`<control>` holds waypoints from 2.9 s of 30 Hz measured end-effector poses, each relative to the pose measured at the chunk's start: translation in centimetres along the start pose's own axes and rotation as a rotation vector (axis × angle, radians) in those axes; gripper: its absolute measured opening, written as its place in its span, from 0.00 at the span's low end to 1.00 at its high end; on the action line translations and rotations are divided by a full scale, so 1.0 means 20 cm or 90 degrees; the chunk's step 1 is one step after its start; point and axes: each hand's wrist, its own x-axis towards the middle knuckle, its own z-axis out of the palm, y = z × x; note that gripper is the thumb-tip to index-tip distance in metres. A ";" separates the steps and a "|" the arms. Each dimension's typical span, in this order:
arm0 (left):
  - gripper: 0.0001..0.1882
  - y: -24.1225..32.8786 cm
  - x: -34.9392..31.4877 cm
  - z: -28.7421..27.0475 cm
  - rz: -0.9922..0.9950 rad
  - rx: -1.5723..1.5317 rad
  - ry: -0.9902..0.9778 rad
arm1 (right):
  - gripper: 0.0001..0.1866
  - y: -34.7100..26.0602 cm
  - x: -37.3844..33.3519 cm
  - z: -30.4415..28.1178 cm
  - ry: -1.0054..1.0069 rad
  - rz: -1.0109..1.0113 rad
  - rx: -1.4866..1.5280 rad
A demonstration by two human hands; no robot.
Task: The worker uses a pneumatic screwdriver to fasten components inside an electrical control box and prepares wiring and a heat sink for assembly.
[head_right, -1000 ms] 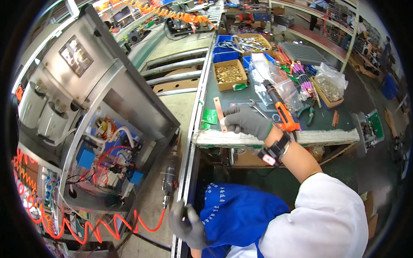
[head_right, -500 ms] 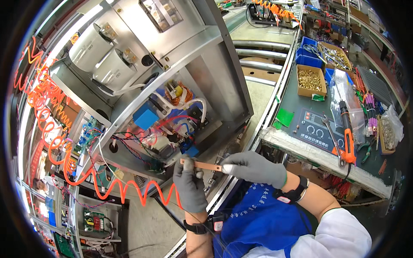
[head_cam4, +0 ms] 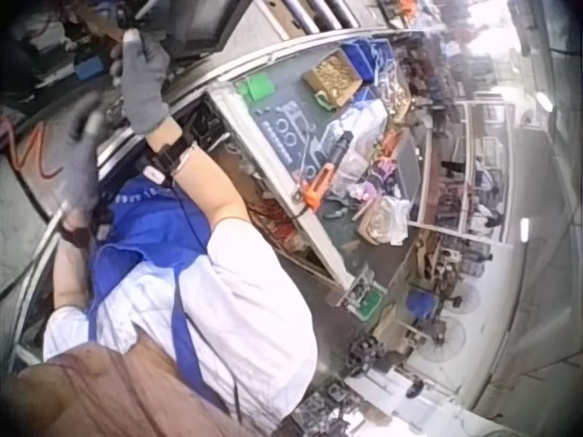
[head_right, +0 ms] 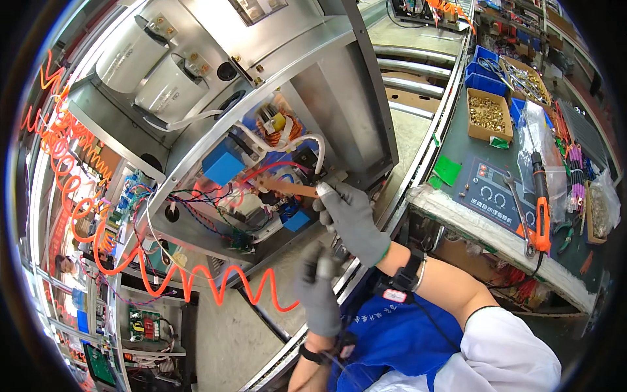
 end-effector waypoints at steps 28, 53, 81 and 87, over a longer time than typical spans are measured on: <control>0.11 -0.18 0.11 -0.12 -0.098 -0.045 0.143 | 0.13 0.47 -0.04 -0.30 -0.105 -0.306 -0.445; 0.13 -0.33 0.06 -0.14 0.056 0.104 0.116 | 0.14 0.59 -0.05 -0.34 0.011 -0.564 -0.523; 0.30 -0.32 0.18 -0.26 -0.157 -0.285 0.019 | 0.10 0.52 -0.10 -0.34 -0.074 0.007 -0.127; 0.31 -0.34 0.17 -0.27 -0.134 -0.249 0.013 | 0.11 0.52 -0.10 -0.34 -0.079 0.009 -0.122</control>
